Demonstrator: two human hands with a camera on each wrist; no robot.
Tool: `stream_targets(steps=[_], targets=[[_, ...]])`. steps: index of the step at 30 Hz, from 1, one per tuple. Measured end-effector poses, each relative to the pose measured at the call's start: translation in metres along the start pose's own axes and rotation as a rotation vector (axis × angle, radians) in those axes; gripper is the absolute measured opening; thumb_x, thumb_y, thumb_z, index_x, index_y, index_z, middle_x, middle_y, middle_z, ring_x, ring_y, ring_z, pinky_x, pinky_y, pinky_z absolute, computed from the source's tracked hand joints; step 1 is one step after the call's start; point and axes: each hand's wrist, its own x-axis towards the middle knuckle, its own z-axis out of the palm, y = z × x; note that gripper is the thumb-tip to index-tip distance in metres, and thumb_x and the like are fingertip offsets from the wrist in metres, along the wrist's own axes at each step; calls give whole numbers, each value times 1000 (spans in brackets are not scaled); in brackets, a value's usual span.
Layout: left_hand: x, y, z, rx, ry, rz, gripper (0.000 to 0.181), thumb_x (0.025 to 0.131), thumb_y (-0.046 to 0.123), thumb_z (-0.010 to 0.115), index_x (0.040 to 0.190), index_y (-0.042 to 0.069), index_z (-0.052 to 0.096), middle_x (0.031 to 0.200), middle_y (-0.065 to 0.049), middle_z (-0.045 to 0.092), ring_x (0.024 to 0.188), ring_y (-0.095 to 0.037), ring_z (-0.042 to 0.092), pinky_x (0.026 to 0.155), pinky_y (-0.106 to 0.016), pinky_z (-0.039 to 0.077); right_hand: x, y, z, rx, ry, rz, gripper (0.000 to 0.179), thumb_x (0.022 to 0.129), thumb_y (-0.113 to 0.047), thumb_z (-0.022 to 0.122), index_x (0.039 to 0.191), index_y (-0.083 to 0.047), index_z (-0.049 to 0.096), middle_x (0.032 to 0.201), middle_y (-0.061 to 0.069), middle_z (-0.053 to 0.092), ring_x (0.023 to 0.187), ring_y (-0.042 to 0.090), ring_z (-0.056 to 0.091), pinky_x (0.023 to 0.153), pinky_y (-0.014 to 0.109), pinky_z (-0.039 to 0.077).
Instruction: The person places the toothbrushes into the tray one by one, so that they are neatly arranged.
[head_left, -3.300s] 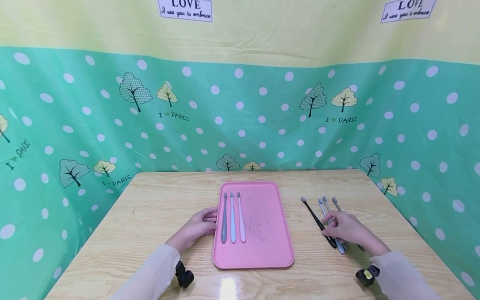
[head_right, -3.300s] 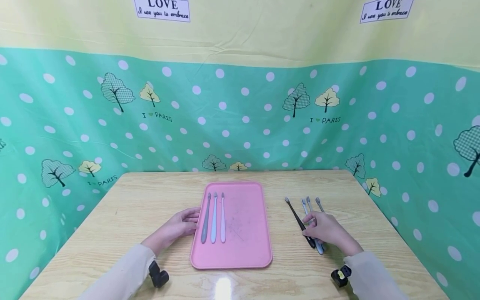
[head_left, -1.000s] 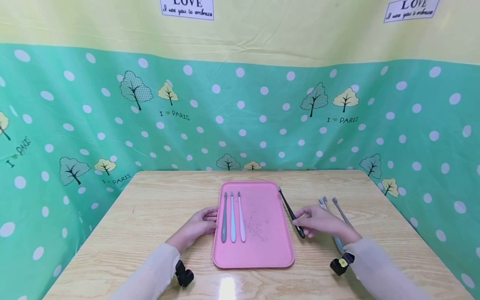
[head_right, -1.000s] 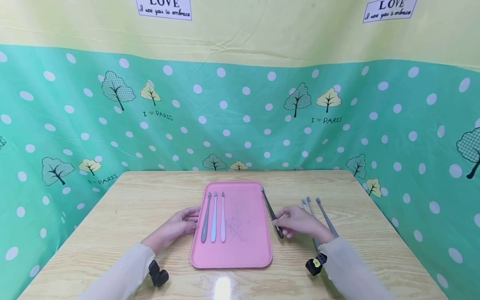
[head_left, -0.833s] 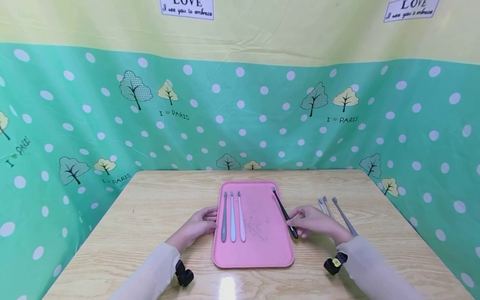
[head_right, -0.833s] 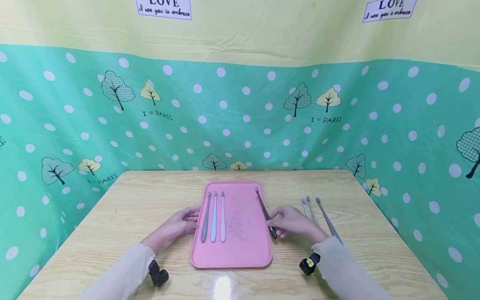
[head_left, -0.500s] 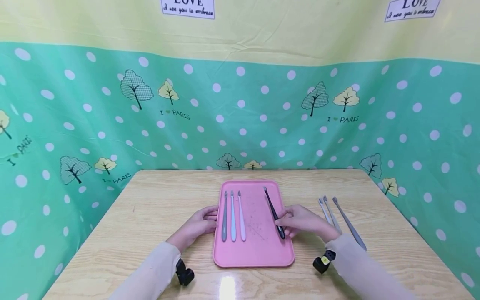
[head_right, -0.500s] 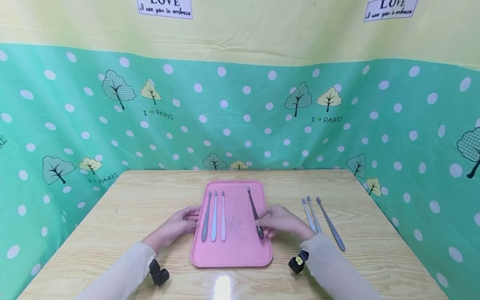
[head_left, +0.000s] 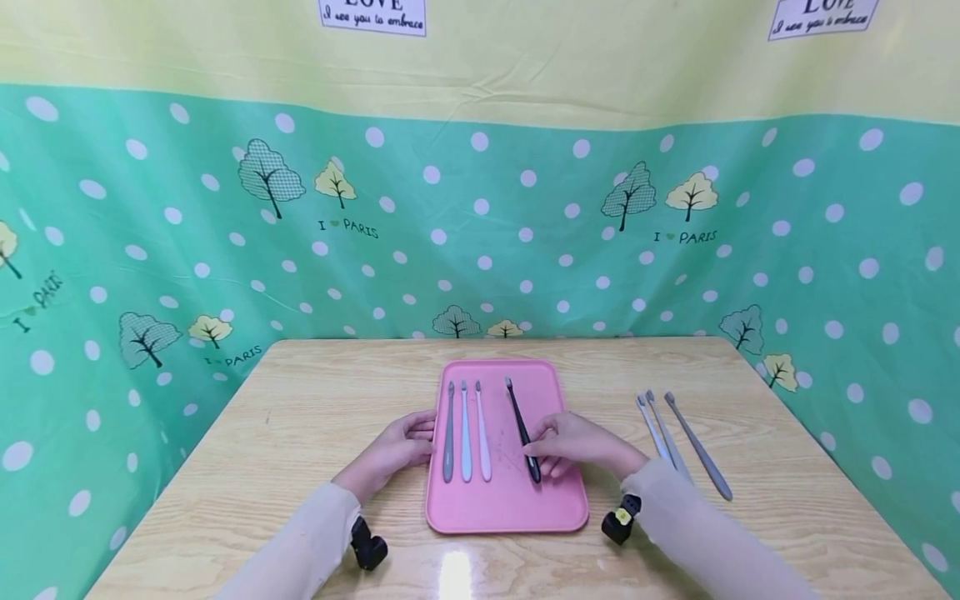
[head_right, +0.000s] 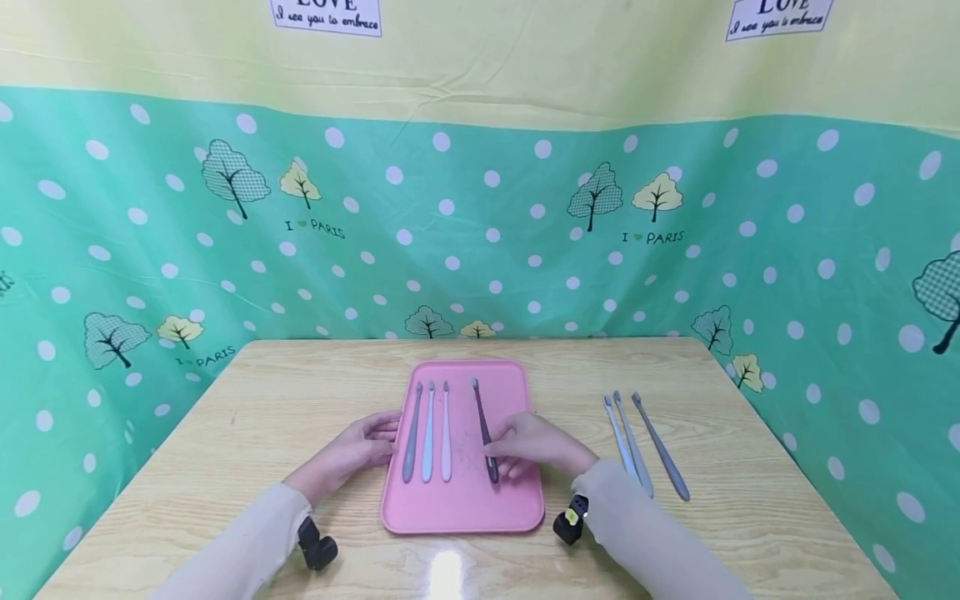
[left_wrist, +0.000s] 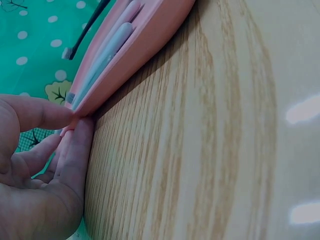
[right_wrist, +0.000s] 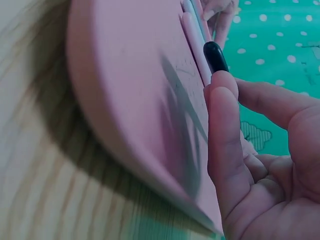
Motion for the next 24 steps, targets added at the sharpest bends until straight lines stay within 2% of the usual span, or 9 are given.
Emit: stream_targets(steps=[9, 16, 24], targets=[[-1, 1, -1, -6, 3, -1, 64, 90, -6, 63, 150, 0, 40, 135, -20, 52, 119, -29, 58, 95, -37, 57, 15, -6, 11, -32, -20, 18, 25, 92, -19, 73, 101, 3, 64, 74, 15, 70, 58, 16, 67, 56, 32, 63], [-1, 0, -1, 4, 7, 0, 64, 90, -6, 63, 150, 0, 40, 135, -20, 52, 119, -30, 58, 94, -37, 58, 25, -11, 19, 4, -26, 49, 20, 92, -18, 73, 96, 1, 65, 75, 16, 71, 59, 15, 68, 58, 30, 63], [1, -1, 0, 7, 13, -2, 64, 90, -6, 64, 149, 0, 41, 134, -19, 53, 118, -29, 59, 94, -37, 58, 33, -12, 27, 35, -25, 44, 19, 92, -14, 72, 94, 3, 64, 73, 16, 71, 58, 15, 68, 58, 30, 63]])
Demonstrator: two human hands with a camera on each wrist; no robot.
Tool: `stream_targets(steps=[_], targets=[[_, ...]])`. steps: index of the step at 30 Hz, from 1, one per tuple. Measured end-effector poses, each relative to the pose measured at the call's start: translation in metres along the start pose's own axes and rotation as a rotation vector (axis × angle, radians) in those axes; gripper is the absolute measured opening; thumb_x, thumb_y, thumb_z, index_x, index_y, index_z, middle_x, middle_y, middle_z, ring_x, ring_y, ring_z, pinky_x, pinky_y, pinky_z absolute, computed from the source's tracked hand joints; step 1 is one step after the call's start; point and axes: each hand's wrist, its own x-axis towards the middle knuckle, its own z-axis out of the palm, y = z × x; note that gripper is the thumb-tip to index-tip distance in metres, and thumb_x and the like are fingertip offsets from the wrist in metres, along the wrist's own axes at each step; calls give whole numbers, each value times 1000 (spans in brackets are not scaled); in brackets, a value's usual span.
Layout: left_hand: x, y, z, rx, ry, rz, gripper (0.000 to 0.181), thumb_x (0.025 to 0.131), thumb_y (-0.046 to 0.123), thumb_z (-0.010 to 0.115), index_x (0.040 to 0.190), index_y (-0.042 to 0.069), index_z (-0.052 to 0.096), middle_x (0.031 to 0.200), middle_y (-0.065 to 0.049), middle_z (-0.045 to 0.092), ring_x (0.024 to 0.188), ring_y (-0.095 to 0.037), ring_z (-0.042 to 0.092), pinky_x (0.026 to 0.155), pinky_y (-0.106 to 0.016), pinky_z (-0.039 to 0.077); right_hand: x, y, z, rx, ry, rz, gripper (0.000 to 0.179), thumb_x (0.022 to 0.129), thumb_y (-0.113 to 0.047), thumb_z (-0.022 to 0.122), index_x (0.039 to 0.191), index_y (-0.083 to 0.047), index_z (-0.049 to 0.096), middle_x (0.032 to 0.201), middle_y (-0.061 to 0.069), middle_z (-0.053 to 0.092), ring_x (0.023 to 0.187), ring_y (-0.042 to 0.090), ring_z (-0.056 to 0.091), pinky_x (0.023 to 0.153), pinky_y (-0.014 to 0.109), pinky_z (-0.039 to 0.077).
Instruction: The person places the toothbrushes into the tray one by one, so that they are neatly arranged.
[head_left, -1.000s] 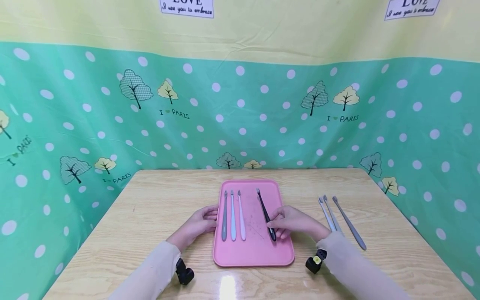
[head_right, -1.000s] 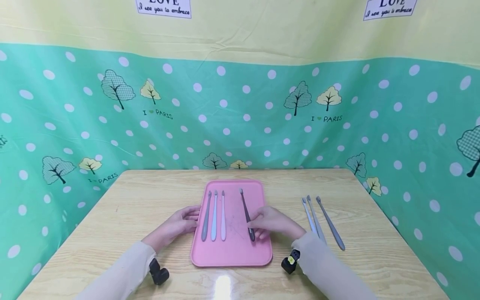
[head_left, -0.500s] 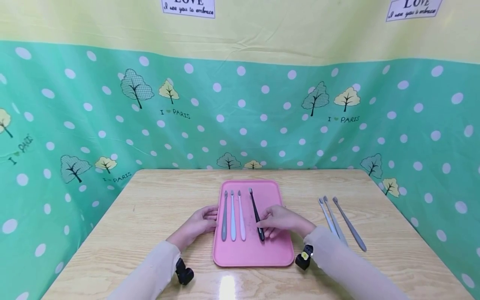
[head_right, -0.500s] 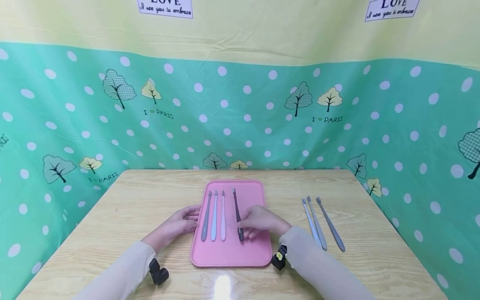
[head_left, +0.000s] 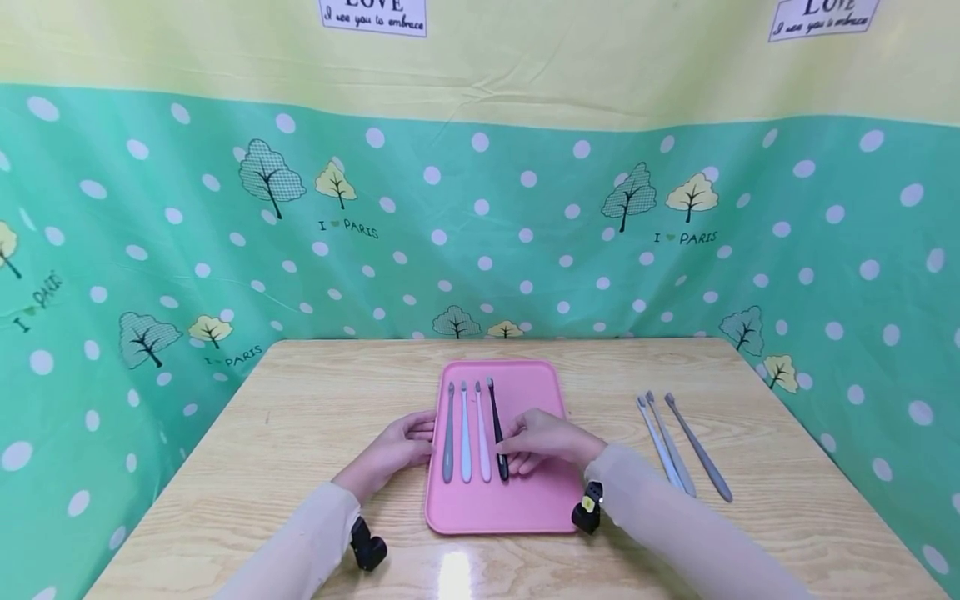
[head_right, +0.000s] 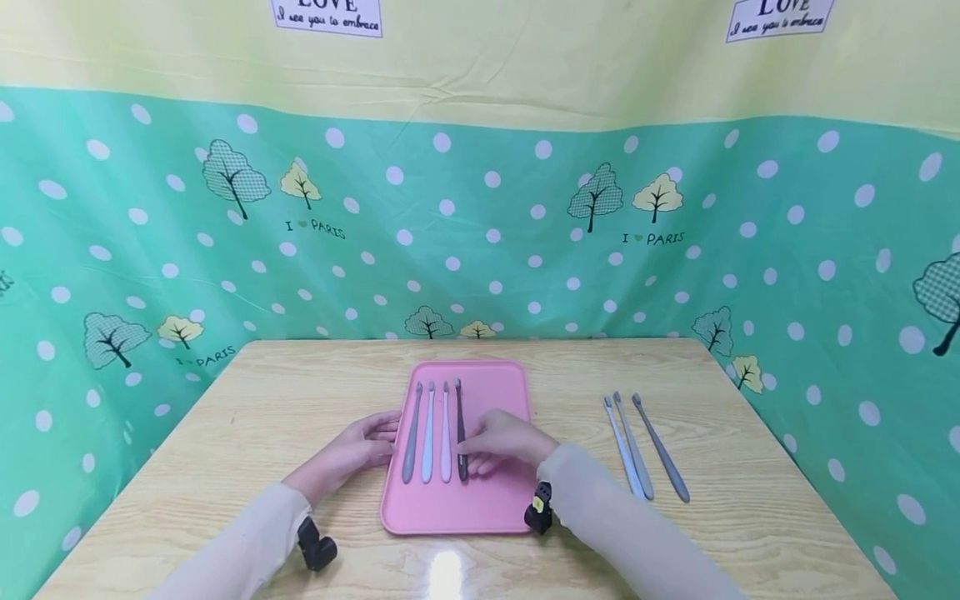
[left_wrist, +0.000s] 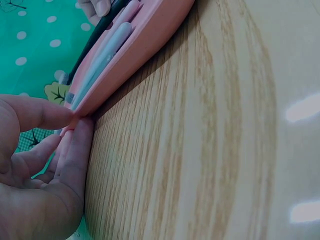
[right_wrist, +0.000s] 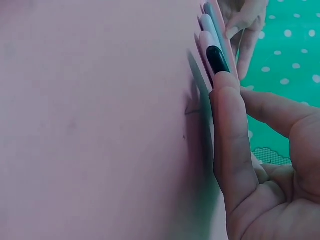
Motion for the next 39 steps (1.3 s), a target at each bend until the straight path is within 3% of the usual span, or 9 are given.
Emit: stream_targets(steps=[9, 39], targets=[[2, -2, -1, 4, -9, 12, 64, 89, -7, 62, 149, -2, 40, 134, -21, 52, 115, -28, 60, 94, -37, 58, 4, 1, 4, 46, 0, 33, 18, 91, -13, 73, 92, 2, 63, 73, 16, 69, 56, 14, 67, 57, 29, 63], [2, -3, -2, -7, -39, 32, 67, 88, -7, 62, 150, -5, 37, 134, -23, 51, 116, -30, 59, 93, -38, 58, 4, 3, 3, 71, -19, -1, 32, 91, -8, 70, 111, 5, 50, 73, 19, 67, 53, 16, 66, 52, 31, 62]])
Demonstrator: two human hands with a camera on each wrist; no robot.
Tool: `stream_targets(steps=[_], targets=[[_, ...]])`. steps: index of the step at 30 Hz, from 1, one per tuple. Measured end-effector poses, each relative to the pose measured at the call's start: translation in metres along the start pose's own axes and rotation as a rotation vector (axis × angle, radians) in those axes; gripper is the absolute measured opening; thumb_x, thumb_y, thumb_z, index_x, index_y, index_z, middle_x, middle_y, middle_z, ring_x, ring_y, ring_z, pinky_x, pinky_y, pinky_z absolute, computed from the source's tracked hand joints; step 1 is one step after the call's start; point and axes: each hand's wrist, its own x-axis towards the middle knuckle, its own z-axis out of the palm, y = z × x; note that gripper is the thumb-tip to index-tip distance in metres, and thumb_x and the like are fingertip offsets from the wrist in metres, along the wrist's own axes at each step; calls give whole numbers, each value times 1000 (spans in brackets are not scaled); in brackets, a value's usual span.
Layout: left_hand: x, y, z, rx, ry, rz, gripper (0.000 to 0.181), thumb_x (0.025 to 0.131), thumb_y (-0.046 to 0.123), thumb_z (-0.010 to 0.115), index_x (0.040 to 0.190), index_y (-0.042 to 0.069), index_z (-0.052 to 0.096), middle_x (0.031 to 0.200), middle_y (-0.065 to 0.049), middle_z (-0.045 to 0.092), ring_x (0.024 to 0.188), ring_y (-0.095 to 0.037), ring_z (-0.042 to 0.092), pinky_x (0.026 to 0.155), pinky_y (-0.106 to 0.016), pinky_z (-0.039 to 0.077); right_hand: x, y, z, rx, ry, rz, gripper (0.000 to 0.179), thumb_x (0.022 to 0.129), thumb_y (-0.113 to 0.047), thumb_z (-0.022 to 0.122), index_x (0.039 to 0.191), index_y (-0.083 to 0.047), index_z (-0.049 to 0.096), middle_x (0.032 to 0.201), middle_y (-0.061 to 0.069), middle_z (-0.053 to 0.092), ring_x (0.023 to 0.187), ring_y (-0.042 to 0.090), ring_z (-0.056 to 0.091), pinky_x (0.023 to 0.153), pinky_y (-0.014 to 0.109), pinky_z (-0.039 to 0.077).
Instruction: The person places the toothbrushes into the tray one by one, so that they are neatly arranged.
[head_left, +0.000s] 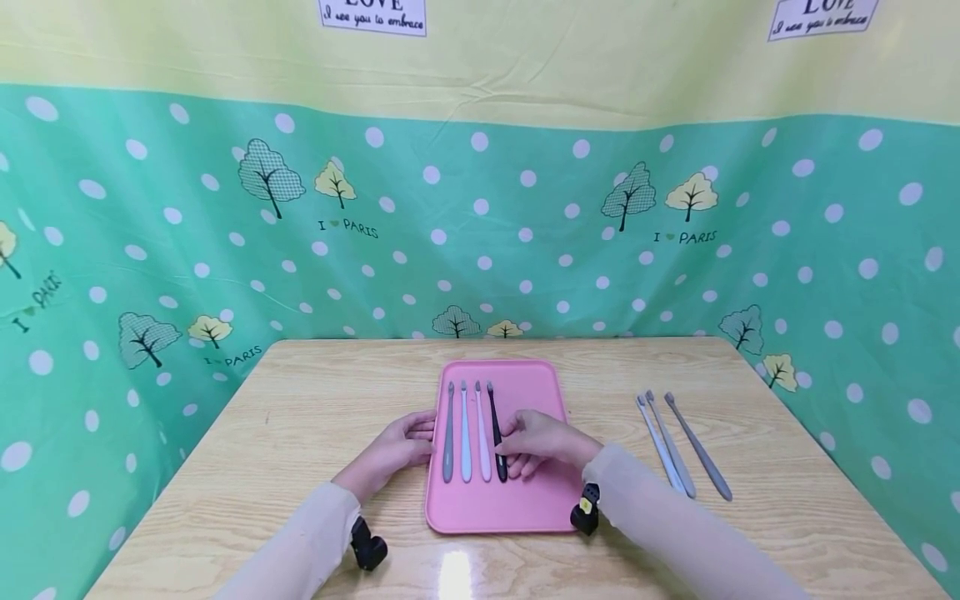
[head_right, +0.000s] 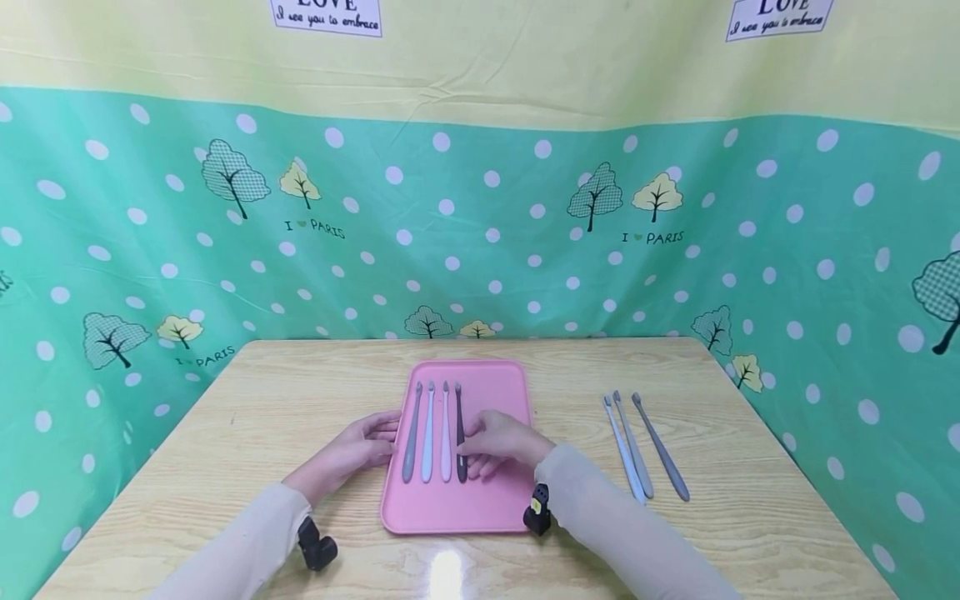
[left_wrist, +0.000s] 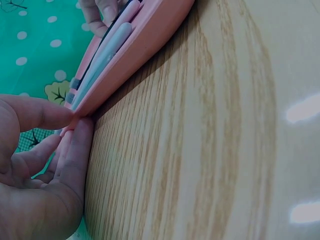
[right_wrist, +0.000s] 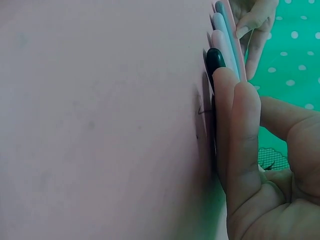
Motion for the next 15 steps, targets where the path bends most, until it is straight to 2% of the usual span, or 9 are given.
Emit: stream_targets(steps=[15], targets=[[-2, 3, 2, 1, 27, -29, 64, 90, -6, 63, 149, -1, 40, 134, -21, 52, 118, -29, 59, 95, -37, 57, -2, -2, -1, 1, -6, 5, 32, 91, -9, 71, 112, 5, 50, 73, 20, 68, 53, 17, 67, 51, 31, 62]])
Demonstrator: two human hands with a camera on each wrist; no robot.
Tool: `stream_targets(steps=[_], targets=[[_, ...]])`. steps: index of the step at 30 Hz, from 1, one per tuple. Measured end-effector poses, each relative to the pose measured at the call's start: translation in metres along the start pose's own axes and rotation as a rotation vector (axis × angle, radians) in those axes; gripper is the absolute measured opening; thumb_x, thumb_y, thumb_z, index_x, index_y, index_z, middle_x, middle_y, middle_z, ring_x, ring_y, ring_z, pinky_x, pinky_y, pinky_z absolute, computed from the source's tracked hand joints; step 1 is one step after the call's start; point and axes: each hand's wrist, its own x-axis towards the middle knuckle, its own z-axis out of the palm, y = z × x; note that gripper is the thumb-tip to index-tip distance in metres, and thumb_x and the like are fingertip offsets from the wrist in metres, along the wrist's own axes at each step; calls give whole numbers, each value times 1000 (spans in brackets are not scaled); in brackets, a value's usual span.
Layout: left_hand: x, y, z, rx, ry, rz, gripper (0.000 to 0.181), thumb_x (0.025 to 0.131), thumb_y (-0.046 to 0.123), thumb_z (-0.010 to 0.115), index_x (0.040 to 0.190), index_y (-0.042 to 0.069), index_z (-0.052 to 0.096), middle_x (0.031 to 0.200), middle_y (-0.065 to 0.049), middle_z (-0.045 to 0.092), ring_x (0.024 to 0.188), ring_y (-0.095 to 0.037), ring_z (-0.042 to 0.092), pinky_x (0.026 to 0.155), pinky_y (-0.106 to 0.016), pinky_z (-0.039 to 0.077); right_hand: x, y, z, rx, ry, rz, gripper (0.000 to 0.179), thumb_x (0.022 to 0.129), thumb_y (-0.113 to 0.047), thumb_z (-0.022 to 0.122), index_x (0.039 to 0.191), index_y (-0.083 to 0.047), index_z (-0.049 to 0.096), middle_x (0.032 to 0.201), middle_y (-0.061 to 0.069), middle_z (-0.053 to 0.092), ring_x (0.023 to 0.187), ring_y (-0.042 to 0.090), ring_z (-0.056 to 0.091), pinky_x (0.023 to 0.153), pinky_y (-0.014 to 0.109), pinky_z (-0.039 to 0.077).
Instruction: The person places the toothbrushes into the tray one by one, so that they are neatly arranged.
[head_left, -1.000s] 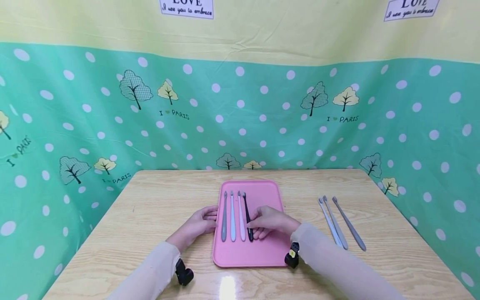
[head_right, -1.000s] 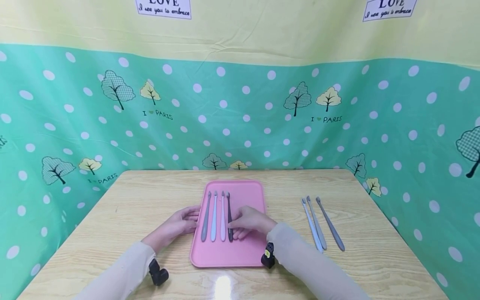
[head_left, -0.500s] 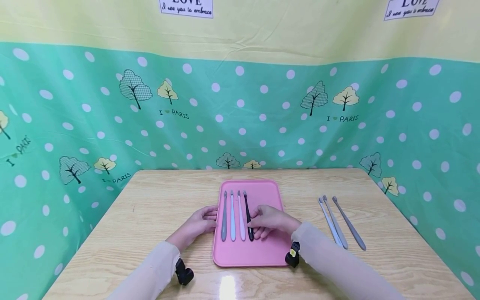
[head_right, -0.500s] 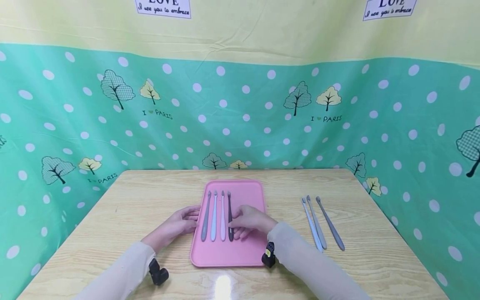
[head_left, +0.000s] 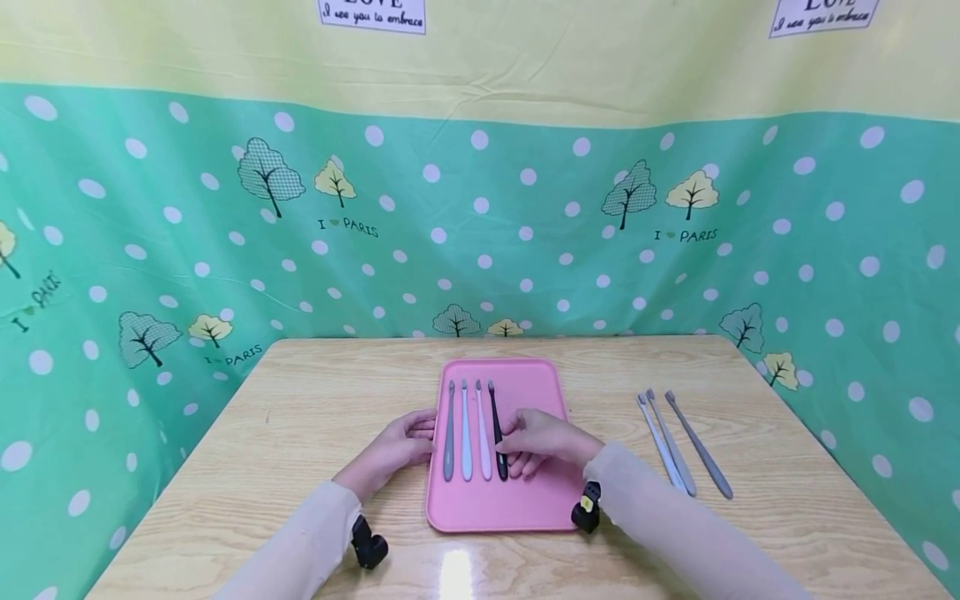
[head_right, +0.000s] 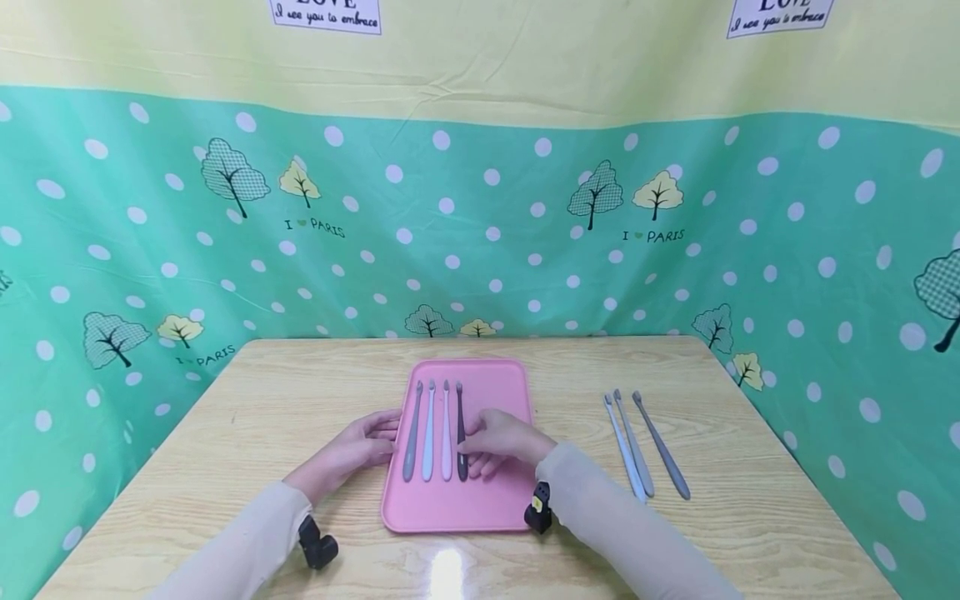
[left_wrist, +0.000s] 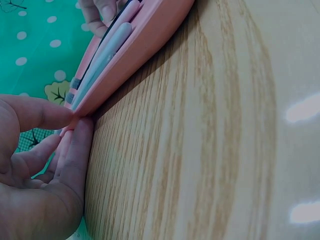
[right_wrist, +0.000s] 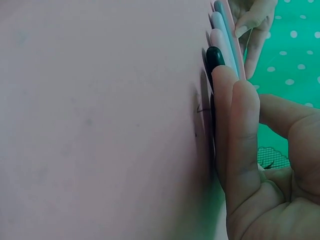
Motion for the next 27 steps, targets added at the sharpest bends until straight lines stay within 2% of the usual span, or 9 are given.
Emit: stream_targets(steps=[10, 21, 27], targets=[[-1, 2, 1, 7, 10, -4, 62, 91, -5, 63, 149, 1, 41, 133, -19, 53, 117, -28, 59, 94, -37, 58, -3, -4, -1, -11, -3, -10, 31, 93, -11, 69, 112, 5, 51, 76, 21, 69, 55, 17, 67, 52, 32, 62], [-2, 3, 1, 6, 7, -8, 63, 91, -6, 62, 150, 0, 40, 134, -20, 52, 119, -30, 58, 94, -37, 58, -8, -7, -7, -22, -3, -20, 39, 92, -10, 68, 121, 8, 49, 85, 20, 70, 59, 19, 69, 56, 34, 64], [-1, 2, 1, 2, -2, -5, 64, 90, -7, 61, 150, -1, 39, 135, -21, 52, 119, -30, 58, 95, -37, 58, -16, -5, -15, -39, 3, -29, 41, 96, -12, 65, 127, 8, 48, 85, 19, 71, 63, 22, 70, 57, 35, 64]])
